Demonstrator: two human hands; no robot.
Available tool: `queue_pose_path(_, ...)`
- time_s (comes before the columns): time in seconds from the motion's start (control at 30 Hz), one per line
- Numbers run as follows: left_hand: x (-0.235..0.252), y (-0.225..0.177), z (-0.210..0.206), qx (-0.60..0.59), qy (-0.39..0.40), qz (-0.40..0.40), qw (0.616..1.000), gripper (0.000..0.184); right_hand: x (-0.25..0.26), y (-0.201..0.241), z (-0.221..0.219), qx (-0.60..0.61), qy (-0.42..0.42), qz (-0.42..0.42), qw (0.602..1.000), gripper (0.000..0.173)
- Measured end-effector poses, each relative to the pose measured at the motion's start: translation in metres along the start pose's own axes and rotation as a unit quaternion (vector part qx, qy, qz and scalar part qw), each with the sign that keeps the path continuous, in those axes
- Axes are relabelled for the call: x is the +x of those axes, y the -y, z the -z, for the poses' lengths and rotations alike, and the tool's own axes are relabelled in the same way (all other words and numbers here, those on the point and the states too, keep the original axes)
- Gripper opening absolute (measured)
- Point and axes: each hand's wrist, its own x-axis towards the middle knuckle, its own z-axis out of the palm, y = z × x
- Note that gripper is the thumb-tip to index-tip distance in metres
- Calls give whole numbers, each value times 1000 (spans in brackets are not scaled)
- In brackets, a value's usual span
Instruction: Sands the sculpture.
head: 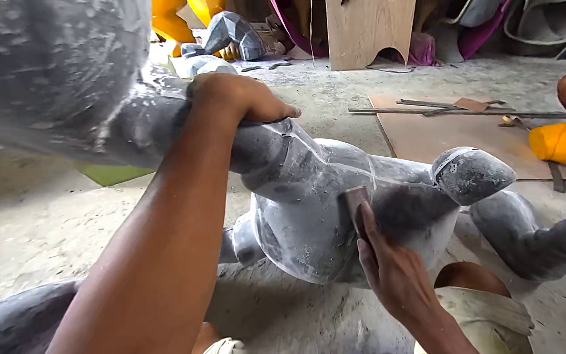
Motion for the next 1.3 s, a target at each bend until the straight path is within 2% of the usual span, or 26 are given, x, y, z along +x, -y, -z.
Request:
queue_pose_path(0.1,12,0,3,1,-3,3,1000,99,10,0,-6,-46,-24,8,999,50)
queue_pose_path(0.2,19,0,4,2,2,6,1000,96,37,-7,-12,-33,-52,17,998,48)
queue_pose_path(0.3,23,-1,4,-1,6,14,1000,96,28,-8,-34,-30,-92,102,990,44)
queue_pose_path(0.37,28,0,4,-4,7,20,1000,95,8,-7,-43,-31,-90,185,978,38)
queue_pose_path(0.4,32,1,4,-4,7,21,1000,95,7,-9,-44,-48,-86,211,973,40)
queue_pose_path(0.47,36,2,4,-6,5,24,1000,95,27,-8,-40,-60,-108,198,972,32)
queue_pose_path(0.53,40,3,2,-8,3,22,1000,94,43,3,-39,-71,-104,131,983,39)
queue_pose_path(0.57,43,4,-2,-8,6,18,1000,95,40,10,-41,-77,-93,131,984,43)
queue_pose_path(0.63,45,4,-2,-3,12,15,1000,94,18,10,-51,-78,-79,201,973,44)
queue_pose_path(0.7,44,4,2,1,10,13,1000,92,13,3,-52,-94,-71,258,959,53)
queue_pose_path(0.73,47,5,1,-1,5,13,1000,93,21,4,-49,-89,-80,260,958,50)
queue_pose_path(0.8,51,7,-2,-9,1,8,1000,92,38,17,-43,-82,-95,208,970,44)
queue_pose_path(0.83,51,7,-4,-14,1,5,1000,91,39,25,-43,-86,-87,184,975,48)
queue_pose_path(0.87,51,8,-5,-12,2,4,1000,90,31,29,-46,-86,-67,184,977,52)
queue_pose_path(0.93,51,7,-3,-11,2,9,1000,91,7,18,-56,-95,-45,251,962,59)
queue_pose_path(1.0,46,7,3,-17,-5,17,1000,91,10,7,-55,-107,-41,310,944,60)
queue_pose_path(1.07,46,8,1,-19,-3,19,1000,89,29,16,-45,-97,-37,285,953,56)
queue_pose_path(1.13,48,5,-1,-23,0,14,1000,89,37,27,-41,-104,-30,247,963,61)
queue_pose_path(1.23,47,5,3,-17,-3,18,1000,90,14,9,-52,-127,-29,331,935,68)
queue_pose_path(1.3,46,6,3,-15,-5,26,1000,88,19,-1,-50,-144,-27,397,906,65)
